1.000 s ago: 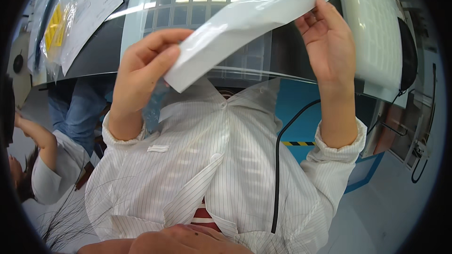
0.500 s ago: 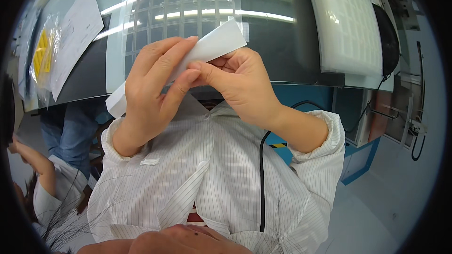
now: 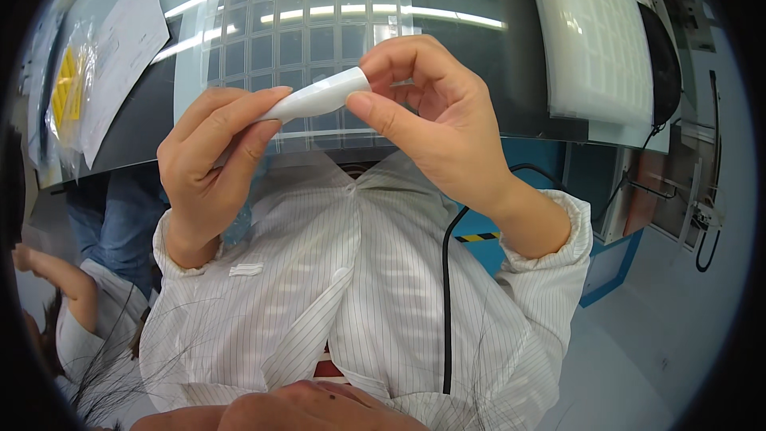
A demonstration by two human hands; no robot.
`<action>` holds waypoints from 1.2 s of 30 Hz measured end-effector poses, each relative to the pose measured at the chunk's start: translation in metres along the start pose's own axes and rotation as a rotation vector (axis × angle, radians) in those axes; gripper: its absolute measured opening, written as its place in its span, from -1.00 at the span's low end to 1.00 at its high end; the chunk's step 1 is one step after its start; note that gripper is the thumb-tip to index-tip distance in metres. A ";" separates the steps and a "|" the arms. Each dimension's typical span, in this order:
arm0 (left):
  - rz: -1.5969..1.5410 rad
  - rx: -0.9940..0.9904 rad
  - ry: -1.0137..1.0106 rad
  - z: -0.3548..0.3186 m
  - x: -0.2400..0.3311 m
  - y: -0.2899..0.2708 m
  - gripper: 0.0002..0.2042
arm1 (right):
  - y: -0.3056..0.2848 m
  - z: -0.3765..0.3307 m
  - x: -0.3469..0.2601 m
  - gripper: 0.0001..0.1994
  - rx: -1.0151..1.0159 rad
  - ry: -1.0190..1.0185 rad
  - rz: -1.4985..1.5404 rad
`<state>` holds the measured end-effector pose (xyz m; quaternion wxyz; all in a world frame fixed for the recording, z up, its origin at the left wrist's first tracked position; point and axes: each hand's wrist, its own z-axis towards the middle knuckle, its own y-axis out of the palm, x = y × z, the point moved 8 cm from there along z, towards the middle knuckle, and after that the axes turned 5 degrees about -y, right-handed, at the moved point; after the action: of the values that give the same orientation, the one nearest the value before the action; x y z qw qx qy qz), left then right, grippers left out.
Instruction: Applying white labels or tape strips to a grid tray containing electronics components.
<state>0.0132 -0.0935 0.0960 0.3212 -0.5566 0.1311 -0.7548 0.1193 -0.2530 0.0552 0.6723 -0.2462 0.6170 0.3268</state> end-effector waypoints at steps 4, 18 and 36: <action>0.051 0.036 0.053 -0.009 0.003 -0.005 -0.73 | 0.008 0.003 -0.003 -0.80 0.028 0.044 0.034; -0.008 -0.125 -0.110 -0.022 -0.014 -0.001 -0.83 | 0.022 -0.002 -0.001 -0.90 -0.151 0.024 -0.217; 0.002 -0.171 0.084 -0.038 -0.012 0.033 -0.89 | 0.019 0.029 0.019 -0.93 -0.270 -0.072 -0.701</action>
<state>-0.0084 -0.1171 0.0550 0.2675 -0.5497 0.2088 -0.7633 0.1256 -0.2164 0.0413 0.7260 -0.5170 0.4228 0.1636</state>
